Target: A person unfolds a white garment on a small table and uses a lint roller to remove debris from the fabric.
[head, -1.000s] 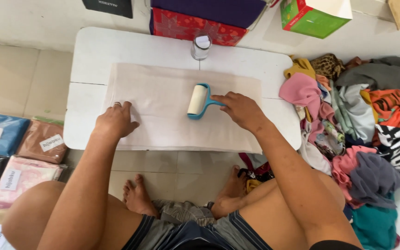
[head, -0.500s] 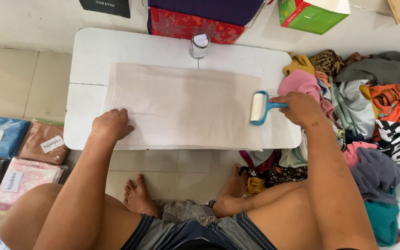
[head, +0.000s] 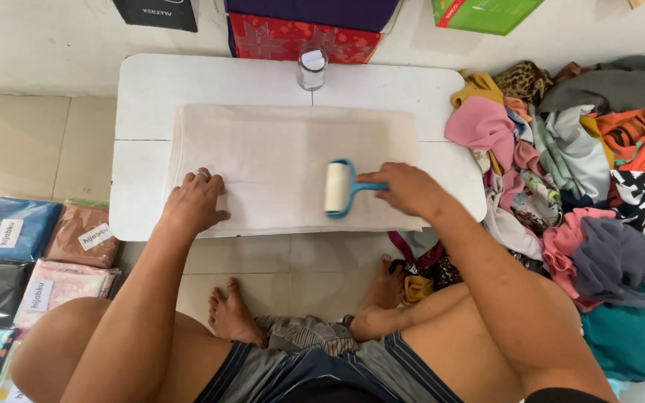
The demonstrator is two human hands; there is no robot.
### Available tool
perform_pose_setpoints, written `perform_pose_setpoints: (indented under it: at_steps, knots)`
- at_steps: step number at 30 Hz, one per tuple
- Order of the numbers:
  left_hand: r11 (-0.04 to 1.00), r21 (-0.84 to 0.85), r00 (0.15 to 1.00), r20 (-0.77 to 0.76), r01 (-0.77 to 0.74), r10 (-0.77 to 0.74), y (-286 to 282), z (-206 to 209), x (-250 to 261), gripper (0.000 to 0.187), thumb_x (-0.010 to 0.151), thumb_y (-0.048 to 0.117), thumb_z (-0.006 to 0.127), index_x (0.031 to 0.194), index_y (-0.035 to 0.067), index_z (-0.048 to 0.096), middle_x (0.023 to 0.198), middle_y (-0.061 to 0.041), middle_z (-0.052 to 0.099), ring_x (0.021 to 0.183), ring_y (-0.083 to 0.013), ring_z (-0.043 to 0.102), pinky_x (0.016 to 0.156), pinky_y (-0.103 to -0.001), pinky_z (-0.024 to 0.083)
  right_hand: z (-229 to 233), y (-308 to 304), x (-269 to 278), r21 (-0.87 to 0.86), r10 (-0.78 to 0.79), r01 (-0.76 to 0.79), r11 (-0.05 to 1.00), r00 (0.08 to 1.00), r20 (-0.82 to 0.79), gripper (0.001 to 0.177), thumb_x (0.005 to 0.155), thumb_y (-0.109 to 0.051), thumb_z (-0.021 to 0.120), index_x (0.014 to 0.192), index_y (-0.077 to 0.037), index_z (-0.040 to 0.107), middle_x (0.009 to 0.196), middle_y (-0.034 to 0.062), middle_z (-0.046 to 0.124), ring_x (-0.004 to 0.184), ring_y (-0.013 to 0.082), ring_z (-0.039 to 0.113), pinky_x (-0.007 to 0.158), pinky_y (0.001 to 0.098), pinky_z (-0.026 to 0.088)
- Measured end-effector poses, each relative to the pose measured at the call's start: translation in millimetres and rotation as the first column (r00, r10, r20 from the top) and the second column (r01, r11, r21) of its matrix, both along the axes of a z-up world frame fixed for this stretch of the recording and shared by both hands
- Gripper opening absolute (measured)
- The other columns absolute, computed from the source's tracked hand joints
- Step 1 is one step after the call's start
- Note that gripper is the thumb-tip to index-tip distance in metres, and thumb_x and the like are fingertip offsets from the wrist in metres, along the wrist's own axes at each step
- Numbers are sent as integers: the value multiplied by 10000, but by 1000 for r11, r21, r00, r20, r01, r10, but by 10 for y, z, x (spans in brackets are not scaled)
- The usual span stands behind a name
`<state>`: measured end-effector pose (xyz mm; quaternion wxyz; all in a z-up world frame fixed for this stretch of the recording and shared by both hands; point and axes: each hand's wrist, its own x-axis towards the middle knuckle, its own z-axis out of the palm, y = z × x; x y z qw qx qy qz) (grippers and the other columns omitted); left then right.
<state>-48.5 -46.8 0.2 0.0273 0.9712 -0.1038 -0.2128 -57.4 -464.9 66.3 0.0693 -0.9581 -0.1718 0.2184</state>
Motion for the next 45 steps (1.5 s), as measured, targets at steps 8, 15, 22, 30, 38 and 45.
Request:
perform_pose_setpoints:
  at_steps: [8, 15, 22, 30, 38, 45]
  knots:
    - [1000, 13, 1000, -7, 8, -8, -30, -5, -5, 503, 800, 346, 866, 1225, 159, 672, 1278, -140, 657, 1247, -319, 614, 906, -484, 587, 408, -907, -155, -174, -406, 382, 907, 905, -128, 511, 748, -198, 818, 1193, -445, 775, 1032, 98, 809, 1002, 361, 746, 906, 417, 562]
    - [999, 36, 1000, 15, 23, -24, -21, -80, -23, 495, 792, 376, 868, 1201, 163, 688, 1268, -138, 673, 1253, -319, 612, 918, -483, 584, 483, -748, -271, -74, -232, 232, 970, 973, 14, 532, 873, -248, 712, 1339, -501, 662, 1147, 133, 752, 1090, 406, 702, 950, 497, 553]
    - [998, 57, 999, 16, 33, -34, -12, -93, -41, 462, 808, 382, 853, 1186, 166, 699, 1273, -128, 681, 1264, -309, 618, 928, -469, 588, 37, -5, -466, 251, -74, 83, 964, 996, -46, 487, 1013, -208, 580, 1442, -437, 586, 1126, 103, 703, 1011, 322, 695, 888, 414, 546]
    - [987, -104, 967, -236, -122, 94, 116, 213, -176, 338, 869, 357, 798, 1068, 85, 776, 1134, -197, 735, 1142, -348, 701, 911, -448, 598, 186, -966, -252, 71, -319, 347, 935, 912, -257, 540, 693, -149, 851, 1191, -352, 802, 1112, 153, 790, 1106, 384, 698, 968, 446, 517]
    - [980, -42, 927, -334, -192, 168, 316, 298, -192, 347, 889, 396, 751, 1030, 90, 834, 1050, -192, 788, 1064, -343, 744, 891, -448, 606, 596, -901, -361, -157, -355, 333, 930, 923, -145, 488, 757, -201, 788, 1197, -412, 792, 1147, 68, 795, 1079, 335, 714, 933, 416, 537]
    - [973, 44, 931, -284, -226, 229, 491, 186, -142, 483, 848, 530, 753, 1025, 90, 845, 1064, -183, 796, 1063, -338, 751, 880, -497, 600, 459, 147, -390, 19, -43, 42, 999, 998, 46, 436, 993, -322, 582, 1392, -493, 615, 1195, -11, 719, 1070, 315, 697, 903, 455, 557]
